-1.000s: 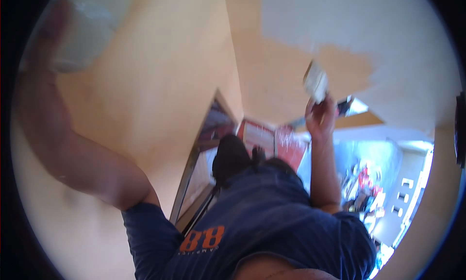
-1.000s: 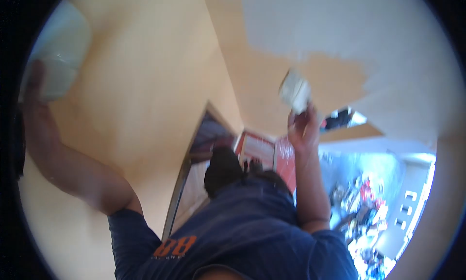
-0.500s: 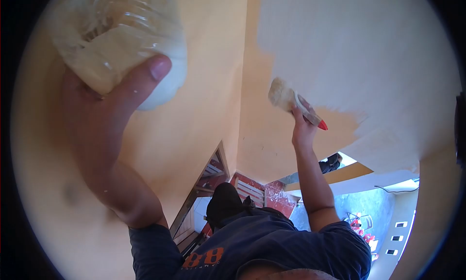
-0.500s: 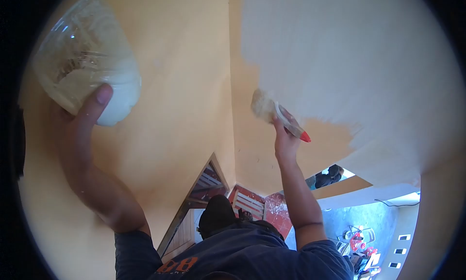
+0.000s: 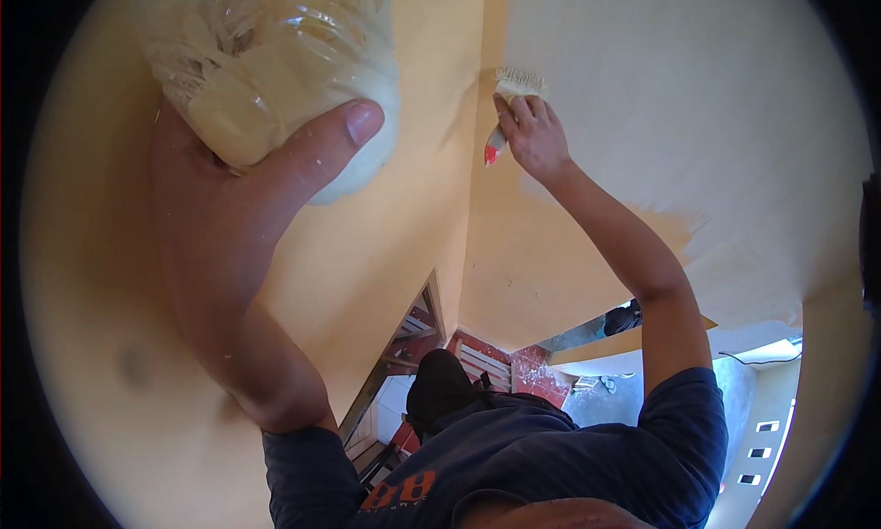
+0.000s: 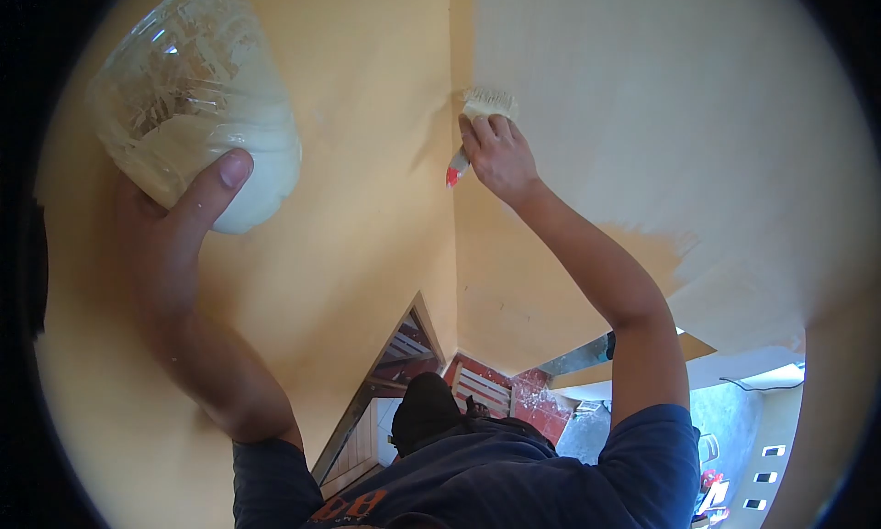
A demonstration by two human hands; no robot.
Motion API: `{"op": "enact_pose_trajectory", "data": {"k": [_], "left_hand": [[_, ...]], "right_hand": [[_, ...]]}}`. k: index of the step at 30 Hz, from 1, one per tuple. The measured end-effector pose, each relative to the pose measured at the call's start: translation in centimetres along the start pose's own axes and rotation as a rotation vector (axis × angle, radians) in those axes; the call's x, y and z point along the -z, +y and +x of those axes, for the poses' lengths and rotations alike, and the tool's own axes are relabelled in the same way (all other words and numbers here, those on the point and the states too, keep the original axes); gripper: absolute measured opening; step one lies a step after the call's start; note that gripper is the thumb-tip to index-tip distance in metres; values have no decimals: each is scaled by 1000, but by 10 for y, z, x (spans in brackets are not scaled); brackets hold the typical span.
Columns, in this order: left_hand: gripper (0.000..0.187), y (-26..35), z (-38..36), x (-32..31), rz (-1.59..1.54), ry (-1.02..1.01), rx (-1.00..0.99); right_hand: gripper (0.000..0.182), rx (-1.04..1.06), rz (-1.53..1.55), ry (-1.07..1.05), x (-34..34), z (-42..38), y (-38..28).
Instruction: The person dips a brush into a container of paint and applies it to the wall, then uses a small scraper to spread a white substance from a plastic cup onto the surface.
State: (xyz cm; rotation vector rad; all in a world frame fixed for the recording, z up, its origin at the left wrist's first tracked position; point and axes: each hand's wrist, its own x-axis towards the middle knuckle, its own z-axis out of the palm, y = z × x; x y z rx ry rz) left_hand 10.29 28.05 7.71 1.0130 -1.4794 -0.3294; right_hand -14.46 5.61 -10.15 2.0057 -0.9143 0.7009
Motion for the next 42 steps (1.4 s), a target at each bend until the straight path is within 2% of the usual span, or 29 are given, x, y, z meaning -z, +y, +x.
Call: {"op": "enact_pose_trajectory", "data": {"k": [3,6,8,11,12,14,18,19,23,24,26,29,31,33,34,36,38,40,42], "left_hand": [[54,0,0,-1,-13,-19,31],[54,1,0,-2,-24,-41,62],[53,1,0,-2,-33,-51,75],[53,2,-1,-3,-44,-49,88],[53,3,-3,-3,-48,-38,88],[50,1,-6,-5,-82,24,67],[46,-12,0,-1,-18,11,30],[46,-11,1,0,-10,-5,26],[44,-13,0,0,16,-75,30],[44,-12,-2,-3,16,-71,35],[44,-12,-4,-10,-3,3,15],[44,-13,-3,-10,-32,4,8],[43,-14,-4,-11,-25,-2,20],[43,-11,-3,-9,-11,-3,29],[42,-6,-3,-7,-60,-44,23],[40,4,-5,-4,-155,-127,16],[38,9,-5,-2,-249,-201,6],[37,-6,-10,-10,-296,-131,-10],[36,-14,-10,-12,-352,-64,-13]], "right_hand": [[41,105,-68,-28,-26,-22,-5],[42,98,11,-116,-39,-42,-20],[41,82,80,-171,-44,-54,-33],[34,29,366,-319,-47,-62,-45],[34,40,363,-319,-48,-58,-44],[31,-111,393,-490,-51,-44,-35],[26,-177,398,-495,-48,5,26],[24,-147,355,-415,-40,17,34],[20,-95,203,-212,-1,53,27],[20,-90,205,-214,6,54,21],[23,126,43,-41,18,51,9],[24,196,-22,-177,-22,11,3],[24,371,-106,-246,-49,-23,-2],[15,359,22,-341,-58,-46,-20],[15,359,20,-334,-61,-52,-25],[16,259,222,-434,-59,-58,-37],[22,222,233,-435,-47,-47,-33],[32,170,205,-185,-14,-22,-24],[36,171,137,-138,16,4,-10]]}}
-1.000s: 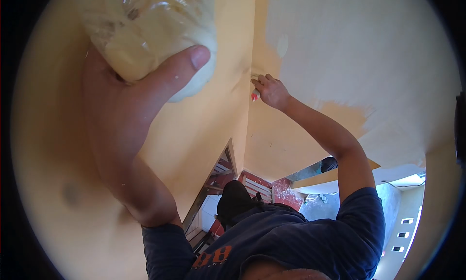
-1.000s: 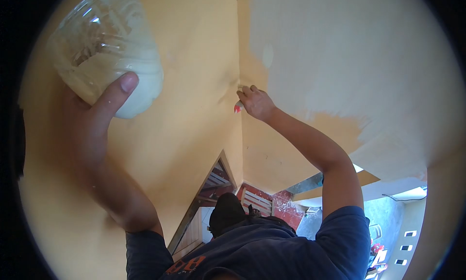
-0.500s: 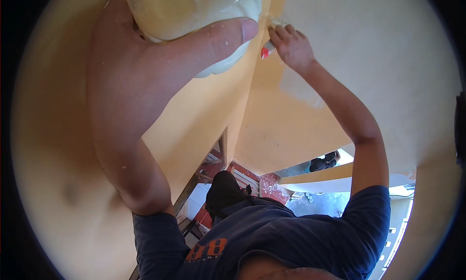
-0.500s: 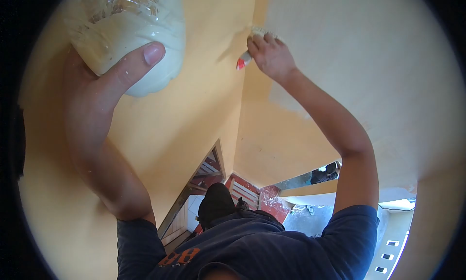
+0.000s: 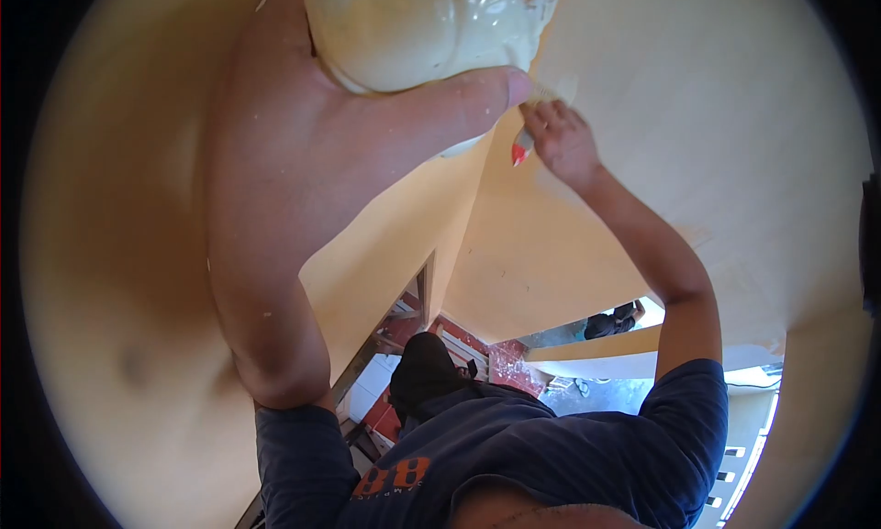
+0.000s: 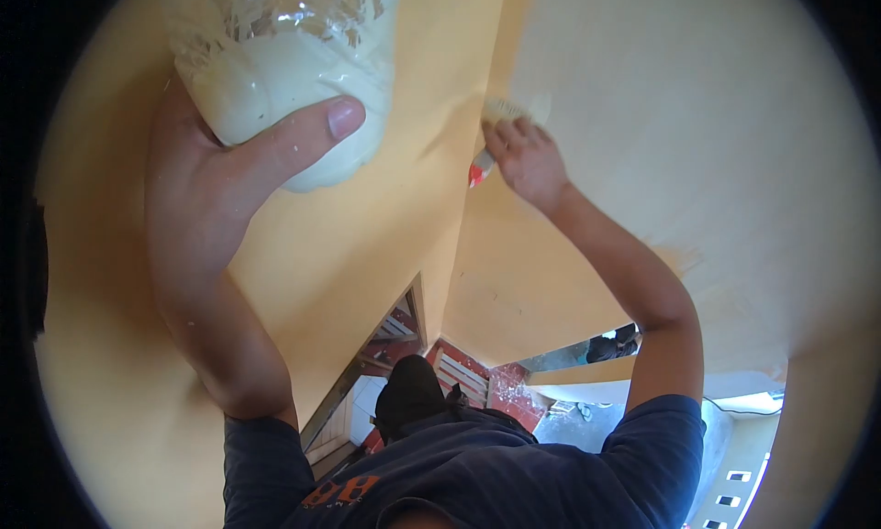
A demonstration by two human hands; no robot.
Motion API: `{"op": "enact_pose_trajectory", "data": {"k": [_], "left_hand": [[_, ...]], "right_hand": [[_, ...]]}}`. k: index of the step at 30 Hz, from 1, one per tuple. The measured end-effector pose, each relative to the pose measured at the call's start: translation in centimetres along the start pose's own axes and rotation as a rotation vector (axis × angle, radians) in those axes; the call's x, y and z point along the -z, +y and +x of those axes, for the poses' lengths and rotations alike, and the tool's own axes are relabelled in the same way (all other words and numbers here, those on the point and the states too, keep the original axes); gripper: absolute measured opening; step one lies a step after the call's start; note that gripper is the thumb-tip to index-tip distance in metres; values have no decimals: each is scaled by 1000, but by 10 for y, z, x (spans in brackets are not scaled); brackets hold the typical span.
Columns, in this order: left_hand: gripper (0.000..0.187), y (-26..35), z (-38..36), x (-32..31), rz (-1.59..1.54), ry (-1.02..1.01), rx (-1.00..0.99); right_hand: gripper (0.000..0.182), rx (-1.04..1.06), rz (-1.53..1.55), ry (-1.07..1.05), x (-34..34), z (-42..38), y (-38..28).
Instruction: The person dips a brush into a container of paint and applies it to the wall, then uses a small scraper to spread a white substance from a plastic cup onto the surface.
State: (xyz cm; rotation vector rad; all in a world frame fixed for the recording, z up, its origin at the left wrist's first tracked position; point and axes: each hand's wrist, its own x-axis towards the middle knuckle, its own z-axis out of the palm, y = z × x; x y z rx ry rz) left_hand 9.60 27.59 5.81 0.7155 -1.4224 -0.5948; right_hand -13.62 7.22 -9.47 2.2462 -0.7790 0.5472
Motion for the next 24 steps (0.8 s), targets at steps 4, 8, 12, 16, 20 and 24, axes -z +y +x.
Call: {"op": "enact_pose_trajectory", "data": {"k": [4,8,12,16,20,24], "left_hand": [[37,-3,10,4,333,-68,58],[36,19,10,-3,156,-172,72],[37,-14,17,11,394,-89,-1],[35,-9,13,7,251,-122,1],[33,-3,10,1,302,-77,40],[33,-8,3,1,269,-49,73]], "right_hand": [[39,6,-211,85,-2,2,24],[37,143,-115,-112,-48,-41,12],[33,97,118,-193,-78,-56,-9],[24,-213,258,-286,-86,-36,16],[17,-288,219,-250,-40,12,50],[20,-140,-29,-103,-4,20,20]]}}
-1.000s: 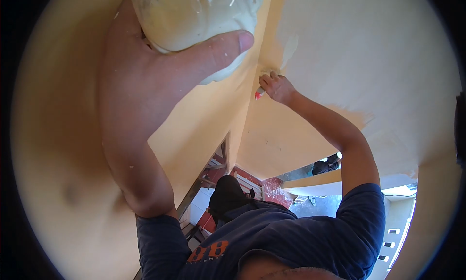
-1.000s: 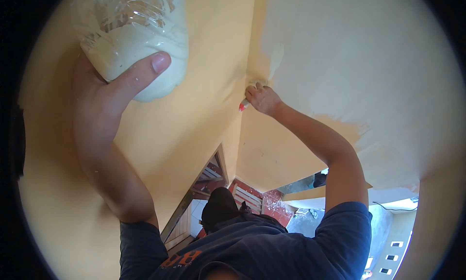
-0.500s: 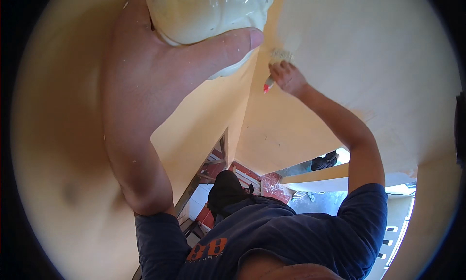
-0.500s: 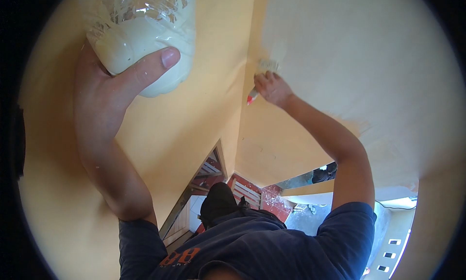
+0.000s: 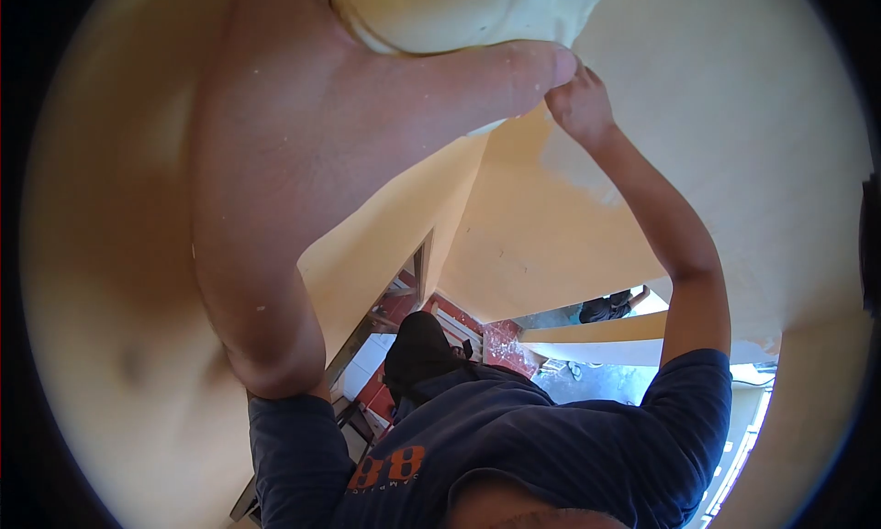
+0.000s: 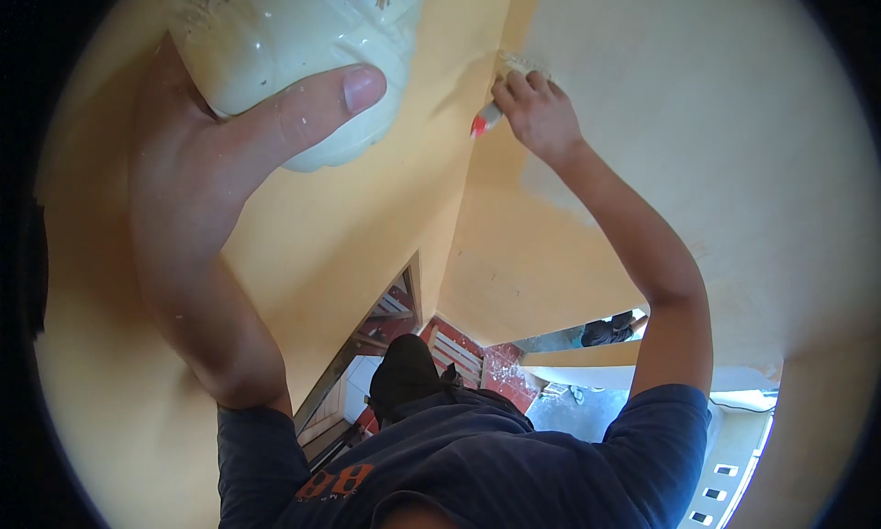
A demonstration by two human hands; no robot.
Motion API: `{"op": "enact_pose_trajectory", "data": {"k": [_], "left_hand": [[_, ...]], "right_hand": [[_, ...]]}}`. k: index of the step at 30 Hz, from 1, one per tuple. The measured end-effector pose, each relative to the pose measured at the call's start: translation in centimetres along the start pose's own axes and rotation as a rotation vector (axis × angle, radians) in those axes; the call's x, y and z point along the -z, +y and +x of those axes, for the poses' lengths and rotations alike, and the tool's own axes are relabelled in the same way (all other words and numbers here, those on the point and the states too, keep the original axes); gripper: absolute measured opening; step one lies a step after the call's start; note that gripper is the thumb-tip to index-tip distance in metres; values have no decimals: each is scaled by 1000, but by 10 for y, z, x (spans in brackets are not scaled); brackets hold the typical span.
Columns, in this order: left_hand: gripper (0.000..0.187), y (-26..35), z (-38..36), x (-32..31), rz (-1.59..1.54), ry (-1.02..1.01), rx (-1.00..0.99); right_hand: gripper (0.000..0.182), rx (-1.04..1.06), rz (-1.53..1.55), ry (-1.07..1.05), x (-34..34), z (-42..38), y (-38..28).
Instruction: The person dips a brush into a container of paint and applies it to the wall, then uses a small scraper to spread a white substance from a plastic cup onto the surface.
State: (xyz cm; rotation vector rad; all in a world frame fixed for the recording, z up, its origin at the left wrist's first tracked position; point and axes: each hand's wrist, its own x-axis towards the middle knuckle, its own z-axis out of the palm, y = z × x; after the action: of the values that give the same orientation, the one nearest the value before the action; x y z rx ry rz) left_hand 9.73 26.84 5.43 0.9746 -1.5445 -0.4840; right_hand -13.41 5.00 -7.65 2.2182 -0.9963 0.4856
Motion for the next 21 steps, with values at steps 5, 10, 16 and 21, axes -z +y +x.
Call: {"op": "enact_pose_trajectory", "data": {"k": [5,10,16,21], "left_hand": [[33,13,-1,-7,-56,-7,1],[32,16,2,-5,-77,24,-37],[31,10,-2,-5,-80,9,-15],[31,11,-2,-1,-51,-8,-5]], "right_hand": [[17,321,-122,-197,-82,-62,-14],[17,154,143,-348,-91,-62,-25],[20,-29,21,-146,-13,10,22],[19,186,-159,36,-29,-8,2]]}}
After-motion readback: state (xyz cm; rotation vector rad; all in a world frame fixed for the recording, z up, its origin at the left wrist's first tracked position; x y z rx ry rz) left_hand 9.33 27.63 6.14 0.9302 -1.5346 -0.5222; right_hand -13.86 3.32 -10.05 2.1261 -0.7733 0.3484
